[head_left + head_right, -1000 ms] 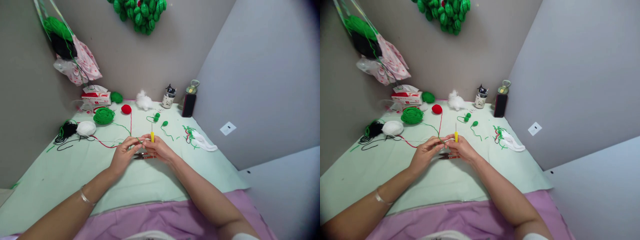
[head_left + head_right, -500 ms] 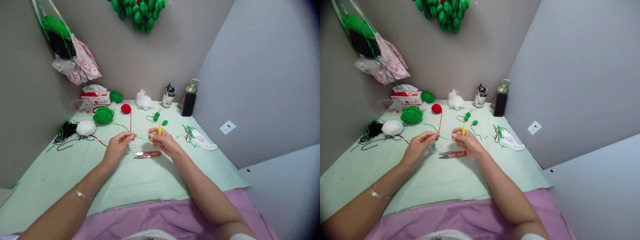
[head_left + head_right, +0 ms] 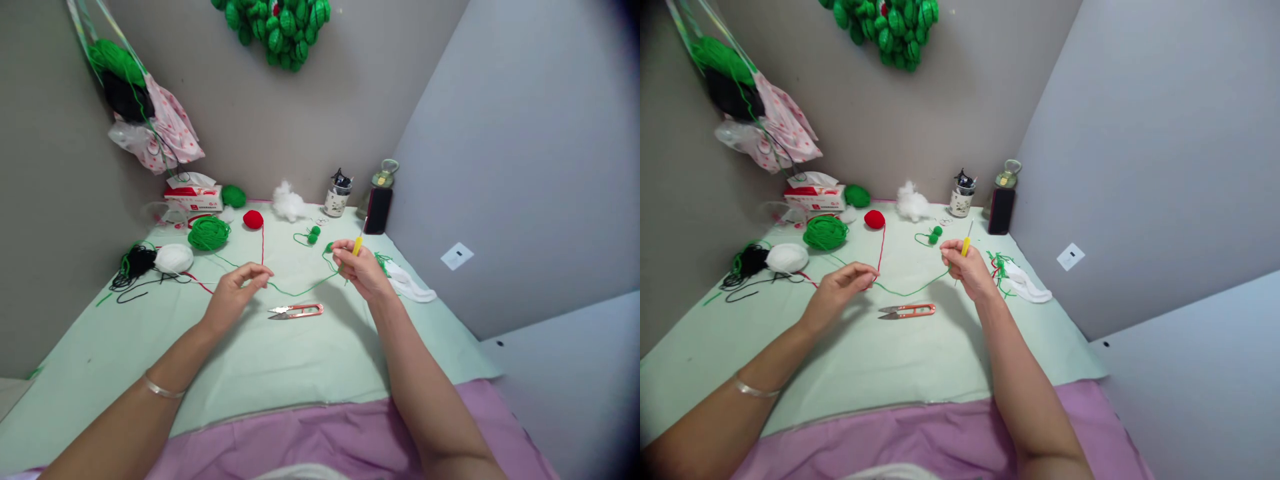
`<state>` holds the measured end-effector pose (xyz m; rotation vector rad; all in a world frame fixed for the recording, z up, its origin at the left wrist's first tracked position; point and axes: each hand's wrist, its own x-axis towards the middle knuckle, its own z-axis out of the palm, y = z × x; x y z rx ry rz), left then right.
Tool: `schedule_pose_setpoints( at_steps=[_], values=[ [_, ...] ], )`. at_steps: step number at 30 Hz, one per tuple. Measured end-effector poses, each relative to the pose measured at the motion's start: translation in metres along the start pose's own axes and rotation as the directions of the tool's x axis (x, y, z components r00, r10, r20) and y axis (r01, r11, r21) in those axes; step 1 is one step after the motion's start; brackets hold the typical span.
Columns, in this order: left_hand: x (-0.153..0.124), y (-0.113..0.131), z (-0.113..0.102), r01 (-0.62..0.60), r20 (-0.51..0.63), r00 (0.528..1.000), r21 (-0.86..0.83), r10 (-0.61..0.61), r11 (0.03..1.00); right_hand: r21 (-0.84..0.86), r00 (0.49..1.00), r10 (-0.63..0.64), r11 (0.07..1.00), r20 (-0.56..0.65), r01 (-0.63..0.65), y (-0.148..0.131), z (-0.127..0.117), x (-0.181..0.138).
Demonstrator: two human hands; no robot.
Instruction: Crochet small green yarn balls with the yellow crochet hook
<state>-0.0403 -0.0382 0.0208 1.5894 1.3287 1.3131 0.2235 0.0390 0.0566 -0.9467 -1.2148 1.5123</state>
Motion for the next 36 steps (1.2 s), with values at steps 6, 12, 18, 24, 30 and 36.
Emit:
schedule_pose_setpoints(
  at_steps=[6, 12, 18, 24, 30, 36],
  values=[
    [-0.015, -0.001, 0.022, -0.103, 0.079, 0.992, 0.128, 0.094, 0.986, -0.023, 0.992, 0.06, 0.998, 0.113, -0.058, 0.009, 0.023, -0.007],
    [-0.019, 0.006, 0.02, -0.043, 0.02, 0.999, 0.032, 0.042, 0.999, -0.088, 0.947, 0.159, 0.986, 0.28, -0.139, 0.021, 0.049, -0.019],
    [-0.019, 0.012, 0.025, 0.022, 0.116, 0.993, -0.075, -0.013, 0.997, -0.14, 0.916, 0.205, 0.976, 0.345, -0.165, 0.031, 0.06, -0.024],
    [-0.017, 0.008, 0.024, 0.039, 0.112, 0.993, -0.126, -0.025, 0.991, -0.147, 0.914, 0.202, 0.976, 0.352, -0.159, 0.03, 0.059, -0.023],
    [-0.017, 0.008, 0.024, 0.054, 0.155, 0.987, -0.147, -0.031, 0.988, -0.143, 0.906, 0.209, 0.976, 0.368, -0.167, 0.032, 0.061, -0.025],
    [-0.014, 0.003, 0.02, 0.058, 0.093, 0.995, -0.158, -0.044, 0.986, -0.161, 0.908, 0.21, 0.974, 0.364, -0.161, 0.031, 0.06, -0.025]
  ],
)
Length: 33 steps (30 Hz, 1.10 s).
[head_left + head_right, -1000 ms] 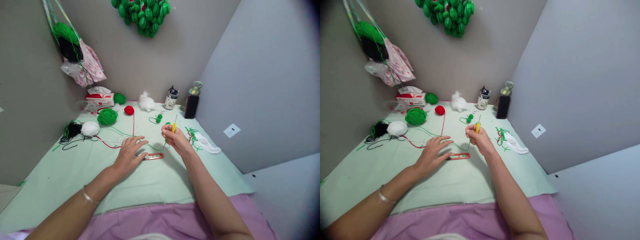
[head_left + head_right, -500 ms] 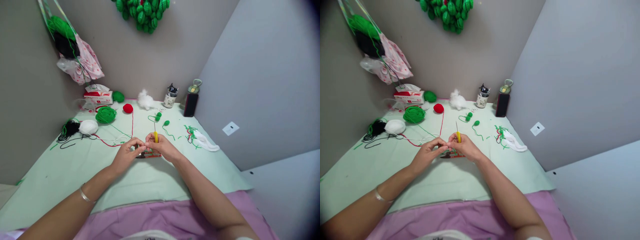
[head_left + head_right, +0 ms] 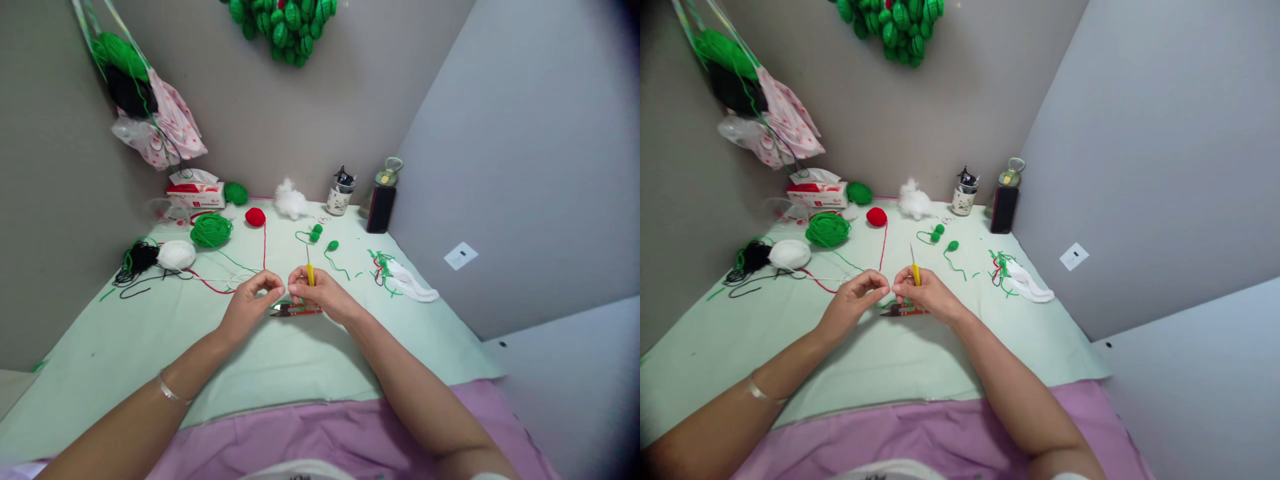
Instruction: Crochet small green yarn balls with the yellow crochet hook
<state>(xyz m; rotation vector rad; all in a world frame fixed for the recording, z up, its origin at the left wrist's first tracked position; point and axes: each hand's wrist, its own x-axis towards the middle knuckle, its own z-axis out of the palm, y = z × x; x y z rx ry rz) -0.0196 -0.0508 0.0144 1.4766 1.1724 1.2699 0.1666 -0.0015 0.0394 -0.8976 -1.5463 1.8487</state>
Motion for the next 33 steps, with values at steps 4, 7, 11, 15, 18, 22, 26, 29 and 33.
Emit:
schedule_pose_setpoints(
  at_steps=[4, 7, 11, 15, 18, 22, 26, 29, 33],
  values=[
    [-0.001, 0.0, 0.002, 0.009, 0.04, 0.999, -0.02, -0.008, 1.0, 0.0, 1.0, 0.001, 1.0, -0.017, -0.001, 0.002, -0.002, 0.001],
    [-0.002, 0.0, 0.004, 0.033, 0.07, 0.997, -0.033, -0.031, 0.999, 0.001, 1.0, 0.004, 1.0, -0.016, -0.004, 0.004, -0.001, 0.002],
    [-0.001, 0.0, 0.004, 0.071, 0.069, 0.995, -0.036, -0.069, 0.997, 0.003, 1.0, 0.017, 1.0, -0.006, -0.017, 0.004, 0.002, 0.002],
    [0.0, 0.001, 0.001, 0.091, 0.061, 0.994, -0.032, -0.089, 0.995, 0.023, 1.0, 0.024, 0.999, 0.003, -0.024, 0.004, 0.002, 0.002],
    [0.003, 0.0, -0.003, 0.084, -0.011, 0.996, -0.02, -0.085, 0.996, 0.039, 1.0, 0.024, 0.999, 0.003, -0.024, 0.004, -0.002, 0.003],
    [0.009, -0.003, -0.011, 0.072, -0.128, 0.989, -0.003, -0.072, 0.997, 0.026, 1.0, 0.022, 0.999, -0.013, -0.021, 0.003, -0.007, 0.003],
    [0.013, -0.006, -0.016, 0.061, -0.202, 0.978, 0.04, -0.052, 0.997, -0.008, 0.997, -0.001, 1.0, -0.073, 0.001, 0.004, -0.006, 0.003],
    [0.013, -0.004, -0.015, 0.033, -0.247, 0.969, 0.111, -0.005, 0.993, -0.02, 0.984, -0.036, 0.999, -0.174, 0.033, 0.006, -0.007, 0.005],
    [0.01, 0.001, -0.014, -0.022, -0.259, 0.963, 0.223, 0.081, 0.975, -0.05, 0.923, -0.117, 0.993, -0.366, 0.106, 0.009, -0.011, 0.009]
  ],
)
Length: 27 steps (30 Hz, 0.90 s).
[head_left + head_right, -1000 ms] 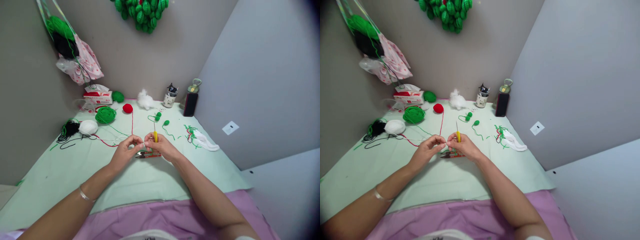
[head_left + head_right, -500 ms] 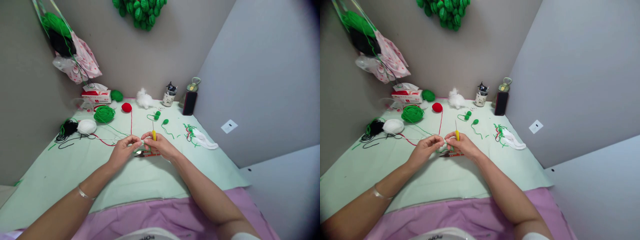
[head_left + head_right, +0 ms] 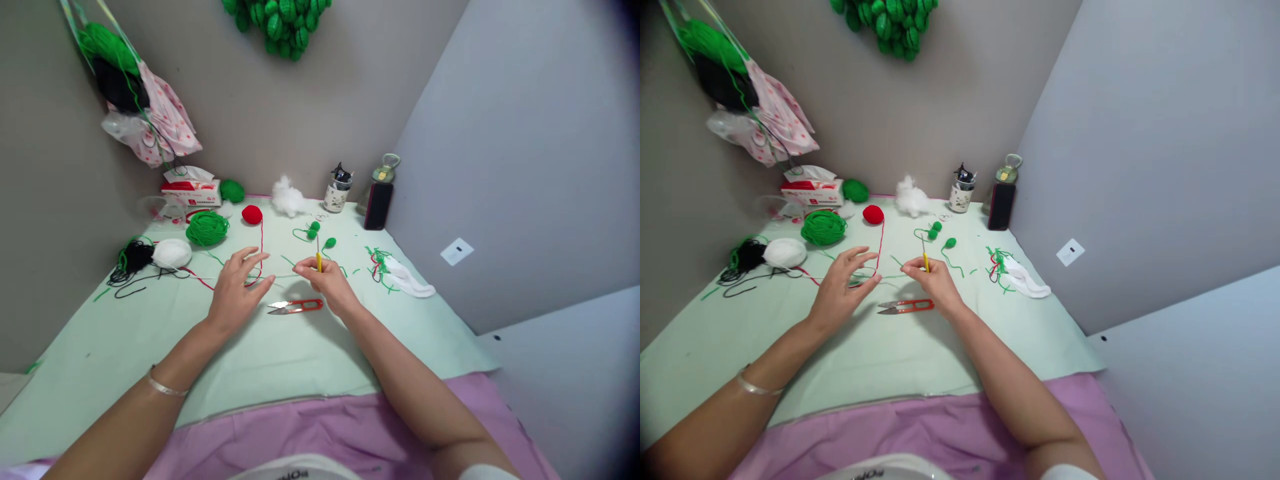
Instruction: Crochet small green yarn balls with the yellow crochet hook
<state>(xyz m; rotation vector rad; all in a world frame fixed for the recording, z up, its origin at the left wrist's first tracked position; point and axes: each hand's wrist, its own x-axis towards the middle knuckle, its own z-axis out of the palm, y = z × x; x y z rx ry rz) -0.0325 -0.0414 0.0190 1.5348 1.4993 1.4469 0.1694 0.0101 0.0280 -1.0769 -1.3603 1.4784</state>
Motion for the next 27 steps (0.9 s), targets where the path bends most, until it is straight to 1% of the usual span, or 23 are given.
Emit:
schedule_pose_setpoints(
  at_steps=[2, 4, 5, 6, 7, 8, 9, 11, 12, 13, 14, 16, 22, 24, 27],
  values=[
    [-0.003, 0.002, -0.001, -0.005, -0.018, 1.0, 0.011, 0.006, 1.0, 0.006, 0.997, -0.036, 0.999, -0.071, 0.036, 0.0, -0.001, 0.001],
    [-0.006, 0.002, 0.0, 0.022, -0.018, 1.0, -0.018, -0.022, 1.0, 0.016, 0.993, -0.055, 0.998, -0.102, 0.057, 0.0, -0.002, 0.001],
    [-0.007, 0.002, 0.001, 0.048, 0.008, 0.999, -0.046, -0.048, 0.998, 0.021, 0.993, -0.055, 0.998, -0.1, 0.058, 0.0, -0.001, 0.001],
    [-0.009, 0.003, 0.002, 0.085, 0.06, 0.995, -0.08, -0.081, 0.993, 0.027, 0.995, -0.052, 0.998, -0.09, 0.054, 0.0, -0.001, 0.001],
    [-0.011, 0.004, 0.004, 0.133, 0.137, 0.984, -0.116, -0.117, 0.984, 0.032, 0.996, -0.045, 0.998, -0.074, 0.047, 0.0, 0.0, 0.001],
    [-0.012, 0.005, 0.007, 0.191, 0.232, 0.961, -0.15, -0.153, 0.97, 0.037, 0.998, -0.037, 0.999, -0.056, 0.039, 0.001, 0.002, 0.0],
    [-0.014, 0.006, 0.01, 0.254, 0.334, 0.924, -0.179, -0.184, 0.951, 0.042, 0.999, -0.03, 0.999, -0.039, 0.032, 0.002, 0.003, 0.0],
    [-0.018, 0.009, 0.016, 0.379, 0.507, 0.832, -0.223, -0.225, 0.898, 0.047, 1.0, -0.021, 0.999, -0.01, 0.022, 0.004, 0.006, -0.001],
    [-0.019, 0.011, 0.018, 0.432, 0.564, 0.792, -0.244, -0.235, 0.868, 0.048, 1.0, -0.022, 0.999, 0.002, 0.021, 0.005, 0.007, -0.002],
    [-0.021, 0.012, 0.02, 0.477, 0.6, 0.763, -0.269, -0.242, 0.837, 0.048, 1.0, -0.025, 0.999, 0.015, 0.024, 0.005, 0.008, -0.003],
    [-0.022, 0.013, 0.022, 0.513, 0.618, 0.746, -0.297, -0.248, 0.805, 0.047, 0.999, -0.032, 0.998, 0.027, 0.031, 0.004, 0.009, -0.004],
    [-0.022, 0.014, 0.024, 0.56, 0.614, 0.746, -0.367, -0.259, 0.743, 0.045, 0.997, -0.052, 0.998, 0.056, 0.05, 0.002, 0.011, -0.006],
    [-0.017, 0.004, 0.026, 0.604, 0.537, 0.786, -0.562, -0.307, 0.565, 0.055, 0.981, -0.07, 0.997, 0.183, 0.061, -0.007, 0.014, -0.012],
    [-0.014, 0.002, 0.025, 0.591, 0.493, 0.805, -0.61, -0.331, 0.528, 0.061, 0.972, -0.063, 0.997, 0.225, 0.051, -0.008, 0.015, -0.014],
    [-0.011, 0.001, 0.023, 0.554, 0.419, 0.832, -0.653, -0.362, 0.517, 0.074, 0.956, -0.031, 0.997, 0.293, 0.01, -0.007, 0.015, -0.015]
  ],
)
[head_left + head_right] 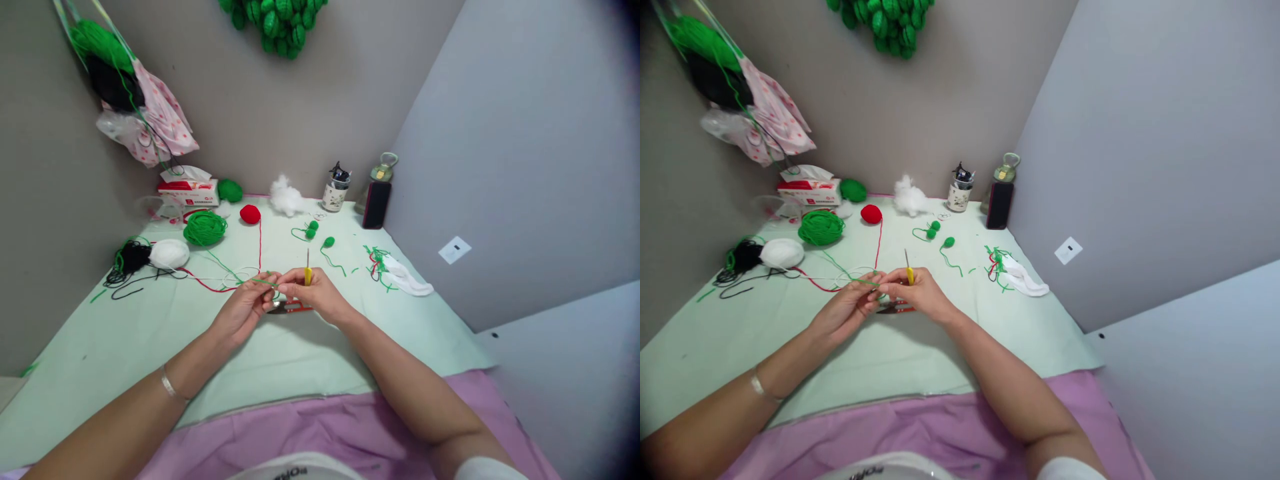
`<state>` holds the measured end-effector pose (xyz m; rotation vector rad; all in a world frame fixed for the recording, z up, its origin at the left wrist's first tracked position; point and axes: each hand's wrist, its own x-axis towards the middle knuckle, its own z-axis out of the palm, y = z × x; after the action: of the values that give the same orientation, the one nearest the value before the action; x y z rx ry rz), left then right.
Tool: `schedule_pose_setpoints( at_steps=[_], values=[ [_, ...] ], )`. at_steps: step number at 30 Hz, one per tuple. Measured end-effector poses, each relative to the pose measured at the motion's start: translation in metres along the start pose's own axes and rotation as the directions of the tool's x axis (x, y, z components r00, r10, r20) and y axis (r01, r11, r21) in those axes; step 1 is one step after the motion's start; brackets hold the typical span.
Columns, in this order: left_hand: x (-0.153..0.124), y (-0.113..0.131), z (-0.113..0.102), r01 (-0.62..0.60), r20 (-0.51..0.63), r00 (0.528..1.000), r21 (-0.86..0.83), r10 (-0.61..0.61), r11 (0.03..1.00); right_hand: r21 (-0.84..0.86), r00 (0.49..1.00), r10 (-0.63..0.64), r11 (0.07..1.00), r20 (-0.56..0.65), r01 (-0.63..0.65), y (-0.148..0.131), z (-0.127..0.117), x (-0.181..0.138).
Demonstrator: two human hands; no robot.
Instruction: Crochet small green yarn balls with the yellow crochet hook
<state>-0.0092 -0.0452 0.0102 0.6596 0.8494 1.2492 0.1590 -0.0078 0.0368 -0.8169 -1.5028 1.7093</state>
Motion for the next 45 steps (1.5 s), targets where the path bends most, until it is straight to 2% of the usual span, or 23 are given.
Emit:
schedule_pose_setpoints(
  at_steps=[3, 9, 16, 20, 25, 27, 30, 34, 36, 38, 42, 44, 45],
  values=[
    [-0.001, 0.002, -0.002, -0.034, -0.038, 0.999, 0.023, 0.035, 0.999, 0.054, 0.999, 0.036, 0.998, 0.015, -0.037, 0.002, -0.003, 0.002],
    [-0.002, 0.0, -0.004, -0.099, -0.059, 0.993, 0.127, 0.107, 0.987, 0.17, 0.993, 0.016, 0.986, -0.115, 0.003, 0.001, -0.01, 0.005],
    [-0.003, 0.0, -0.005, -0.171, -0.068, 0.977, 0.311, 0.202, 0.935, 0.176, 0.991, 0.075, 0.983, -0.107, -0.055, 0.003, -0.01, 0.007],
    [-0.008, 0.003, -0.001, -0.282, -0.092, 0.927, 0.47, 0.364, 0.836, 0.096, 0.987, 0.114, 0.99, -0.11, -0.104, 0.009, -0.014, 0.008],
    [-0.013, 0.004, 0.002, -0.395, -0.036, 0.857, 0.593, 0.513, 0.702, -0.014, 0.987, 0.16, 0.987, 0.02, -0.16, 0.009, -0.01, 0.005],
    [-0.011, 0.004, 0.001, -0.405, -0.004, 0.853, 0.625, 0.522, 0.667, -0.024, 0.979, 0.183, 0.983, 0.085, -0.182, 0.008, -0.007, 0.003],
    [-0.006, 0.008, -0.003, -0.386, 0.073, 0.883, 0.675, 0.464, 0.628, -0.017, 0.969, 0.204, 0.979, 0.138, -0.204, 0.008, -0.005, 0.003],
    [0.004, 0.026, -0.017, -0.361, 0.163, 0.914, 0.742, 0.371, 0.565, 0.042, 0.969, 0.221, 0.973, 0.107, -0.226, 0.007, -0.008, 0.004],
    [0.009, 0.039, -0.03, -0.346, 0.138, 0.909, 0.778, 0.394, 0.525, 0.088, 0.972, 0.223, 0.97, 0.071, -0.229, 0.006, -0.011, 0.005],
    [0.013, 0.052, -0.044, -0.304, 0.049, 0.887, 0.809, 0.459, 0.502, 0.129, 0.975, 0.218, 0.967, 0.034, -0.22, 0.006, -0.014, 0.006],
    [0.012, 0.077, -0.068, -0.229, -0.095, 0.846, 0.824, 0.525, 0.518, 0.193, 0.981, 0.19, 0.964, -0.031, -0.181, 0.008, -0.019, 0.009],
    [0.009, 0.088, -0.076, -0.232, -0.142, 0.79, 0.832, 0.597, 0.504, 0.215, 0.983, 0.176, 0.964, -0.058, -0.16, 0.01, -0.022, 0.011],
    [0.007, 0.092, -0.078, -0.24, -0.164, 0.739, 0.842, 0.653, 0.483, 0.221, 0.983, 0.169, 0.964, -0.069, -0.15, 0.01, -0.023, 0.012]
  ],
)
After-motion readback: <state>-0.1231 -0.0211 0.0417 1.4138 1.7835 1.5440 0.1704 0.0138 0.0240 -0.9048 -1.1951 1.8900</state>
